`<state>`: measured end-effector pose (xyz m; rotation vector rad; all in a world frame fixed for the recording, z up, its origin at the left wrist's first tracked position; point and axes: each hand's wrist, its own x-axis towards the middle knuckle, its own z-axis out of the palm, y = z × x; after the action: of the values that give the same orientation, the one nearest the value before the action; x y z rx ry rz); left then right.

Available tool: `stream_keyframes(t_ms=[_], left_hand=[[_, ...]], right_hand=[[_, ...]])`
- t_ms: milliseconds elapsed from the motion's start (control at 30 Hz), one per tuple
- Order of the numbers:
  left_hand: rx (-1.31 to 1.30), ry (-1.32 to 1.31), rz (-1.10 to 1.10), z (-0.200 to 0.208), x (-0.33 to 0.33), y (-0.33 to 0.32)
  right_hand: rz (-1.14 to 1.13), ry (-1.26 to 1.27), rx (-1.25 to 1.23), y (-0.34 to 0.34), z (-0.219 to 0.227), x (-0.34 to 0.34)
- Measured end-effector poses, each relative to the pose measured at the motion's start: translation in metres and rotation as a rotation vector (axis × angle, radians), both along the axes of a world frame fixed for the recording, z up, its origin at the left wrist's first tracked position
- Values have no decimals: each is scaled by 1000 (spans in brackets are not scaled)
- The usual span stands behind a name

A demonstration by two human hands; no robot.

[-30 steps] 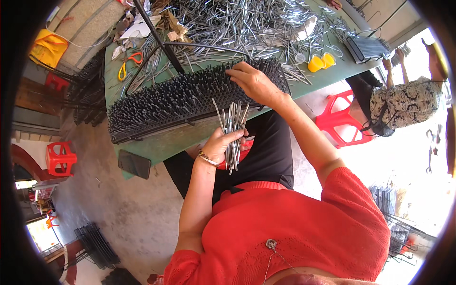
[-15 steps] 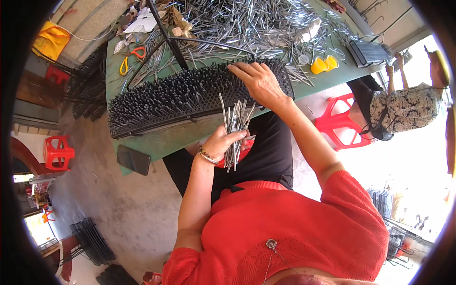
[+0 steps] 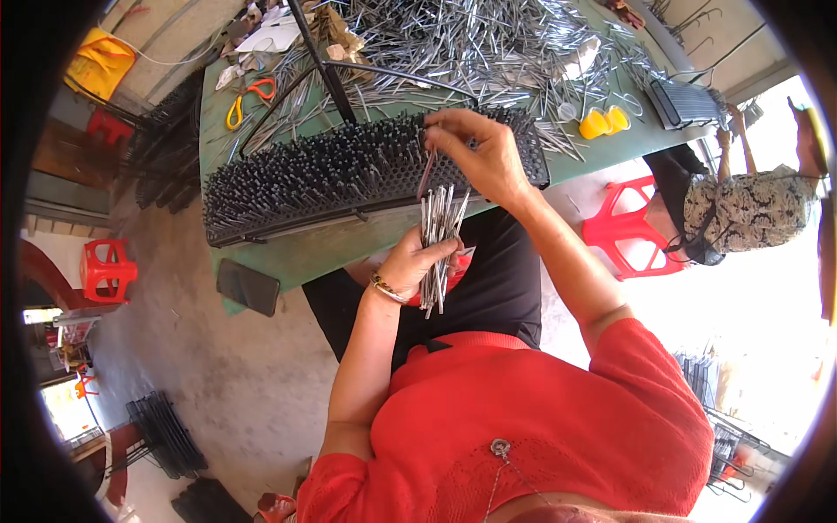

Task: Picking up thin metal rods from a pile and inserting them into a black plastic base.

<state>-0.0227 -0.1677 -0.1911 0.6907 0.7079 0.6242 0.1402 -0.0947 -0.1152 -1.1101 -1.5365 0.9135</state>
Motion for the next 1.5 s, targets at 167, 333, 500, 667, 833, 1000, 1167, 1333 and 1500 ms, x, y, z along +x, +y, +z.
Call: stream_keyframes(t_ms=[167, 333, 500, 667, 833, 1000, 1167, 1333, 1500], left_hand=[[-78, -49, 108, -1, -5, -11], [-147, -190, 130, -4, -17, -19], [-174, -286, 188, 7, -31, -20], [-133, -357, 250, 19, -41, -18], [-68, -432, 308, 29, -49, -15], [-3, -510, 386, 32, -54, -9], [-7, -767, 420, 48, -59, 7], [-145, -1054, 376, 47, -52, 19], [-279, -1096, 445, 51, -40, 18]], right_hand=[[-114, -306, 464, 20, -11, -20], [-121, -391, 582, 34, -28, -34], [-105, -450, 661, 35, -29, -37], [-85, -505, 723, 34, -27, -38], [-83, -570, 738, 34, -40, -37], [-53, -606, 804, 29, -47, -36], [169, -407, 640, -14, -20, -21], [406, -150, 650, -68, -34, -28], [266, -97, 604, -87, -19, -24]])
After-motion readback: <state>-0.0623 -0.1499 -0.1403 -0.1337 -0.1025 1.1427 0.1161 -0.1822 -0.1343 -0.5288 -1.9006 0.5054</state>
